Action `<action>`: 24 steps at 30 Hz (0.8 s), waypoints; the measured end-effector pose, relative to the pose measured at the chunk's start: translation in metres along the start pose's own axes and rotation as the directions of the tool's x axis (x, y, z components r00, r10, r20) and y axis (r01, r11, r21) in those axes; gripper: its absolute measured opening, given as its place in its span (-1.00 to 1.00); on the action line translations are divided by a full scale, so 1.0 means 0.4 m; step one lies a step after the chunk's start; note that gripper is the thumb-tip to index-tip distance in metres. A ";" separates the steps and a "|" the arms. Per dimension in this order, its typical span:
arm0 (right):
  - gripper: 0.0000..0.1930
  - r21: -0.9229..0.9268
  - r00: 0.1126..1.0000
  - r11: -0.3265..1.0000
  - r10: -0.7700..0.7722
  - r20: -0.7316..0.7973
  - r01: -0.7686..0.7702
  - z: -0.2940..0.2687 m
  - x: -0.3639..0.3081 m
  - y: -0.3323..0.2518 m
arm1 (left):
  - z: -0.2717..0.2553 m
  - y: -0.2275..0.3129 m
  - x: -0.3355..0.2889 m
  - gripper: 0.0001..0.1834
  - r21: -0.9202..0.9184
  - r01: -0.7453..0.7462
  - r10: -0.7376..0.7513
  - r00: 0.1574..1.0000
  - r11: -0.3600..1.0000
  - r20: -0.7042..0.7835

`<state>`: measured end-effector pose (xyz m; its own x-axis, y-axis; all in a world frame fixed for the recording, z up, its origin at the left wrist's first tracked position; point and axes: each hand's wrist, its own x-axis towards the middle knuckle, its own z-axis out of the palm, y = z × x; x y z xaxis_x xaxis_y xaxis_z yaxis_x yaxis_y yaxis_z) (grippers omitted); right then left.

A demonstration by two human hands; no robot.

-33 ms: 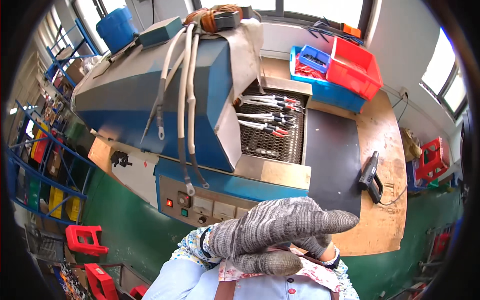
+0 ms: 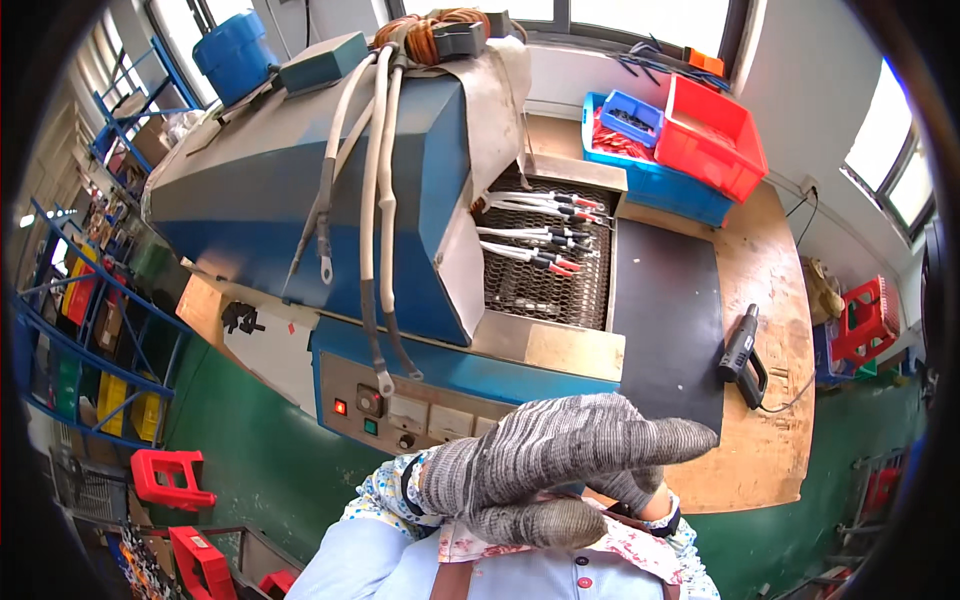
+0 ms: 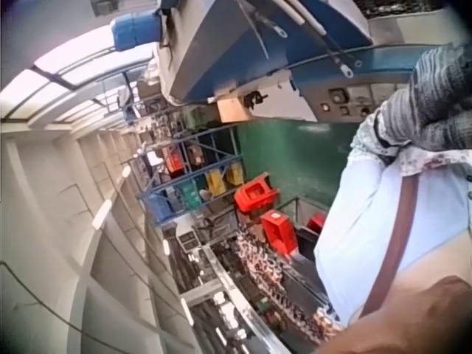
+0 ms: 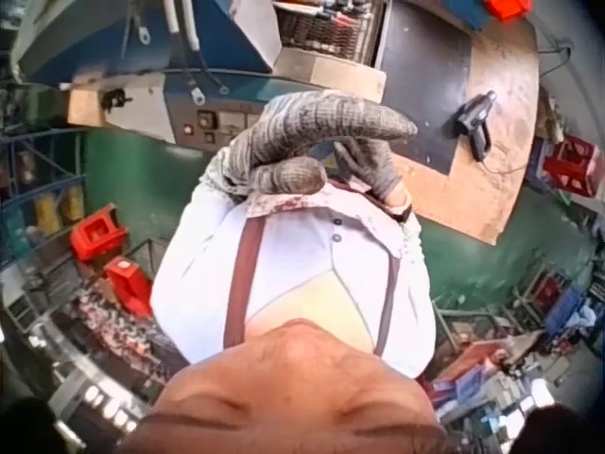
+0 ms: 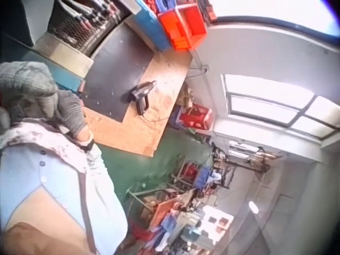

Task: Placing copper coils into a heat-shrink machine and arranging them on a table.

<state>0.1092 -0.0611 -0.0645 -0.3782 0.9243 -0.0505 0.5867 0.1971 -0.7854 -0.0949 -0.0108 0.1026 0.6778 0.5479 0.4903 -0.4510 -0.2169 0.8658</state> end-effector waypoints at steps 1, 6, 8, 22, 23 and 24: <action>-0.70 0.006 1.000 1.000 -0.015 0.019 0.015 -0.015 0.026 -0.038 | -0.016 0.001 -0.013 -0.37 0.000 0.048 -0.048 0.999 0.999 -0.002; -0.77 -0.123 0.964 0.968 -0.236 -0.123 0.221 -0.034 0.115 0.016 | -0.063 -0.085 0.023 -0.54 0.052 0.186 -0.180 0.978 0.981 -0.102; -0.82 0.267 0.990 0.962 -0.019 -0.137 0.055 -0.054 0.156 -0.003 | -0.118 -0.201 0.001 -0.58 0.144 0.281 -0.249 0.946 0.949 -0.207; -0.90 0.016 0.814 0.980 -0.155 -0.560 0.198 -0.003 0.220 0.075 | -0.291 -0.471 -0.133 -0.44 -0.513 0.241 -0.484 0.770 0.824 -0.416; -0.90 0.015 0.807 0.980 -0.153 -0.571 0.196 -0.006 0.219 0.071 | -0.292 -0.472 -0.134 -0.44 -0.512 0.232 -0.475 0.776 0.827 -0.415; -0.90 0.027 0.822 0.982 -0.140 -0.553 0.186 -0.006 0.219 0.070 | -0.290 -0.472 -0.133 -0.44 -0.510 0.239 -0.476 0.780 0.827 -0.407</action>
<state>0.0941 0.0261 -0.0895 0.0025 0.9123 0.4096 0.4865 0.3567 -0.7975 -0.1133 0.0945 -0.0985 0.5071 0.8590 -0.0704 -0.5068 0.3632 0.7818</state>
